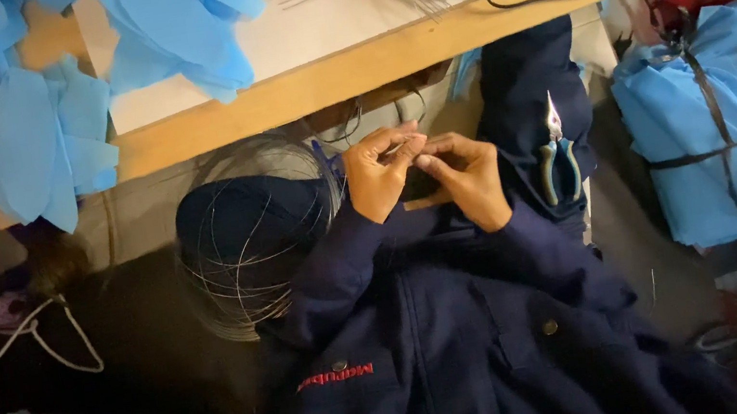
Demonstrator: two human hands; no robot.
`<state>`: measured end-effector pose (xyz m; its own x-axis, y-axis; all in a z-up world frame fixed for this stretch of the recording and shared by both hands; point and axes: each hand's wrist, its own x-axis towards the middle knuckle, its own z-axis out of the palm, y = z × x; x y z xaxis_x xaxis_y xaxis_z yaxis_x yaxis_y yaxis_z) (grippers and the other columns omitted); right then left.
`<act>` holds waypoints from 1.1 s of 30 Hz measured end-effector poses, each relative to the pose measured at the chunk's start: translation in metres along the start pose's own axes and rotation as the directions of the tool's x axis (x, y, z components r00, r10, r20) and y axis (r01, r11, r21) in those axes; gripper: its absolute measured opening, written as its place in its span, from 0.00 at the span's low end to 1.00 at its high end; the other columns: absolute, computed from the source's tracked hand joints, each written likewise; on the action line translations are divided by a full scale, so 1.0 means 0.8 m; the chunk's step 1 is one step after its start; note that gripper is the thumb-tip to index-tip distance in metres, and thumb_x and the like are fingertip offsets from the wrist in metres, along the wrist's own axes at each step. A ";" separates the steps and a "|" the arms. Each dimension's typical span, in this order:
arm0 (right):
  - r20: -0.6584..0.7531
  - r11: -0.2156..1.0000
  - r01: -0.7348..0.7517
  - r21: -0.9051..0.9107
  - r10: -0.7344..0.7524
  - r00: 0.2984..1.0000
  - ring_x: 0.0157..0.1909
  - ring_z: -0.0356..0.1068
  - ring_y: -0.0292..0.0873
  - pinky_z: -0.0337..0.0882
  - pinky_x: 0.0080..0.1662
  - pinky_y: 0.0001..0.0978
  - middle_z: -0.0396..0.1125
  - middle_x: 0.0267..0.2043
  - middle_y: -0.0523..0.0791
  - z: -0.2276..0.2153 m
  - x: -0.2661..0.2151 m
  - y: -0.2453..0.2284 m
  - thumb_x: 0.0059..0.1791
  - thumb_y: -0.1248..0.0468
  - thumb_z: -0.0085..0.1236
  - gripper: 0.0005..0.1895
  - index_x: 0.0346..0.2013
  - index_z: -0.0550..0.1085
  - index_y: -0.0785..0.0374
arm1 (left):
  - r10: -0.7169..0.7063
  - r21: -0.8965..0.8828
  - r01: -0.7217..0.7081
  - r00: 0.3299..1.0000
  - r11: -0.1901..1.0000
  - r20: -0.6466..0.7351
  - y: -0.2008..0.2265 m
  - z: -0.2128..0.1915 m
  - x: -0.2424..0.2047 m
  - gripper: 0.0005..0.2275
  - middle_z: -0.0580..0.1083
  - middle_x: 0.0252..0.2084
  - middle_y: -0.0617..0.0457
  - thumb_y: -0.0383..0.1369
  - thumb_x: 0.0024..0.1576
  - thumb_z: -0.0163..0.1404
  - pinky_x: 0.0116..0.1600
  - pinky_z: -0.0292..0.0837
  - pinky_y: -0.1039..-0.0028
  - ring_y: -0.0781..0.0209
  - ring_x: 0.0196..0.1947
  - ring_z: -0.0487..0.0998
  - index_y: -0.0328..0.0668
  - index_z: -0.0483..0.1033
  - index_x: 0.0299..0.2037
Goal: Preparing wire frames by pulling thin wire from a coil and cutting it into segments using pliers.
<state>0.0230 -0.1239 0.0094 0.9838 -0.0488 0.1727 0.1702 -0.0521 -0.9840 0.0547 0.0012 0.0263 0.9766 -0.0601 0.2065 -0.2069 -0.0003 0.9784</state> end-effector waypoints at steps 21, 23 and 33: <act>-0.046 0.861 -0.070 0.503 0.107 0.993 0.15 0.67 0.45 0.68 0.15 0.29 0.63 0.13 0.56 0.035 -0.009 0.007 0.41 0.76 0.53 0.04 0.26 0.70 0.80 | 0.244 -0.551 -0.170 0.968 0.817 0.064 -0.053 -0.030 0.005 0.06 0.73 0.23 0.41 0.25 0.47 0.53 0.38 0.72 0.63 0.47 0.32 0.76 0.28 0.74 0.22; -0.033 0.859 -0.048 0.509 0.075 0.997 0.15 0.68 0.48 0.67 0.13 0.31 0.63 0.13 0.57 0.035 -0.008 0.015 0.40 0.77 0.55 0.04 0.25 0.70 0.79 | 0.271 -0.613 -0.166 0.959 0.772 0.081 -0.057 -0.031 0.006 0.06 0.73 0.23 0.39 0.25 0.47 0.54 0.40 0.71 0.60 0.43 0.34 0.76 0.27 0.73 0.22; 0.019 0.869 -0.138 0.475 0.147 0.989 0.15 0.68 0.47 0.69 0.16 0.31 0.62 0.13 0.56 0.031 -0.007 -0.005 0.40 0.76 0.55 0.04 0.24 0.70 0.79 | 0.180 -0.492 -0.066 0.965 0.868 0.189 -0.034 -0.046 0.008 0.04 0.73 0.22 0.41 0.21 0.44 0.55 0.49 0.66 0.57 0.46 0.36 0.76 0.25 0.73 0.22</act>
<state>0.0185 -0.0987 0.0112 0.9990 -0.0372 0.0256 0.0393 0.4352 -0.8995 0.0686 0.0372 0.0013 0.8946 -0.2464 0.3728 -0.2148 0.4944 0.8423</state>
